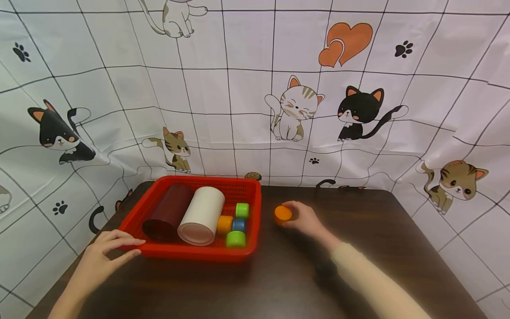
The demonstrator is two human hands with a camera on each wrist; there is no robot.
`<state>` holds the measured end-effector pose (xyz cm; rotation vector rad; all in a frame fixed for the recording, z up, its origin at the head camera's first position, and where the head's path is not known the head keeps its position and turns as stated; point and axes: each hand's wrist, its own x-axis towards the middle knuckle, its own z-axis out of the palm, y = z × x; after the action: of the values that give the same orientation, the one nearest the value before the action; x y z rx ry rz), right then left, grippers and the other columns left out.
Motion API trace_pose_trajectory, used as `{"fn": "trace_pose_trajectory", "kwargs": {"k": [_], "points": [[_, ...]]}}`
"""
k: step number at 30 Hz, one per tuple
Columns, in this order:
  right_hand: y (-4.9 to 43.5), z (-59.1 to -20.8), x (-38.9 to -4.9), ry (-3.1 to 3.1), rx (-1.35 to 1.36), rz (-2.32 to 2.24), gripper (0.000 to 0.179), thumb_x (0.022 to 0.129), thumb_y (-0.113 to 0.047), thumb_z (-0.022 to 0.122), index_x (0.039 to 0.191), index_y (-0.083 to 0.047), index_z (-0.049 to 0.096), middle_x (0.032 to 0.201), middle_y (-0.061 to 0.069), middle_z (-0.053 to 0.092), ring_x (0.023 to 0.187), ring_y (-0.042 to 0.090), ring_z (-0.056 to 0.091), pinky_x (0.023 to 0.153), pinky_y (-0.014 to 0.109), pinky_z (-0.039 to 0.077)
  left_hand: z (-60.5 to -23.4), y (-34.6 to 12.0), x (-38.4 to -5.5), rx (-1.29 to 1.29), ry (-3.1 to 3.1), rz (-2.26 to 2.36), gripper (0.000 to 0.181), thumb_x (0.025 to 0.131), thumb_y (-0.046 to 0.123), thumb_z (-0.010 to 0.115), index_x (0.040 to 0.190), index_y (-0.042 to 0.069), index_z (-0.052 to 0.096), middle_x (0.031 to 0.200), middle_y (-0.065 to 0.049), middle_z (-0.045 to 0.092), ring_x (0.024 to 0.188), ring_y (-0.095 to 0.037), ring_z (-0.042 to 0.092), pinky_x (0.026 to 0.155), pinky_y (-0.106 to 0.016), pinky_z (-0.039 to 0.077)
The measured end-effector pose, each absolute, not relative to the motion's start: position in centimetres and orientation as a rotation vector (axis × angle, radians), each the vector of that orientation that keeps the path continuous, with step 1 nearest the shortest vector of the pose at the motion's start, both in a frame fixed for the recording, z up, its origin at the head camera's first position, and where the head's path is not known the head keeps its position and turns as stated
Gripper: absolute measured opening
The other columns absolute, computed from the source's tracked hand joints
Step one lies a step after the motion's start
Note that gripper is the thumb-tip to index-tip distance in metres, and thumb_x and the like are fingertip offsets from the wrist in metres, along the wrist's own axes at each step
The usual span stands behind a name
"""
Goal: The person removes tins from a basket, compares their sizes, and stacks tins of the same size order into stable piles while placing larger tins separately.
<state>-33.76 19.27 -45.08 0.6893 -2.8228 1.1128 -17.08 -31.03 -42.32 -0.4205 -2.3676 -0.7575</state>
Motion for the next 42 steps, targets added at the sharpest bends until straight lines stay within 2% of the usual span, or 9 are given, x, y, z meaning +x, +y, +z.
{"fn": "trace_pose_trajectory", "kwargs": {"k": [24,42], "points": [[19.2,-45.9,-34.0,-2.85,0.71,1.091,0.058,0.078,-0.013,0.084,0.131,-0.007,0.06,0.129,0.015,0.064,0.109,0.031,0.063,0.098,0.053,0.049,-43.3,-31.0,-16.8,-0.217,-2.396,-0.843,0.032,0.069,0.014,0.089,0.095,0.031,0.079,0.097,0.014,0.063,0.093,0.007,0.04,0.078,-0.02,0.034],[19.4,-46.0,-33.9,-2.858,0.717,1.083,0.057,0.079,-0.015,0.084,0.13,-0.007,0.061,0.13,0.016,0.064,0.114,0.034,0.062,0.1,0.055,0.048,-43.3,-31.0,-16.9,-0.177,-2.433,-0.881,0.028,0.073,0.018,0.087,0.096,0.032,0.079,0.098,0.015,0.061,0.095,0.006,0.039,0.079,-0.027,0.032]]}}
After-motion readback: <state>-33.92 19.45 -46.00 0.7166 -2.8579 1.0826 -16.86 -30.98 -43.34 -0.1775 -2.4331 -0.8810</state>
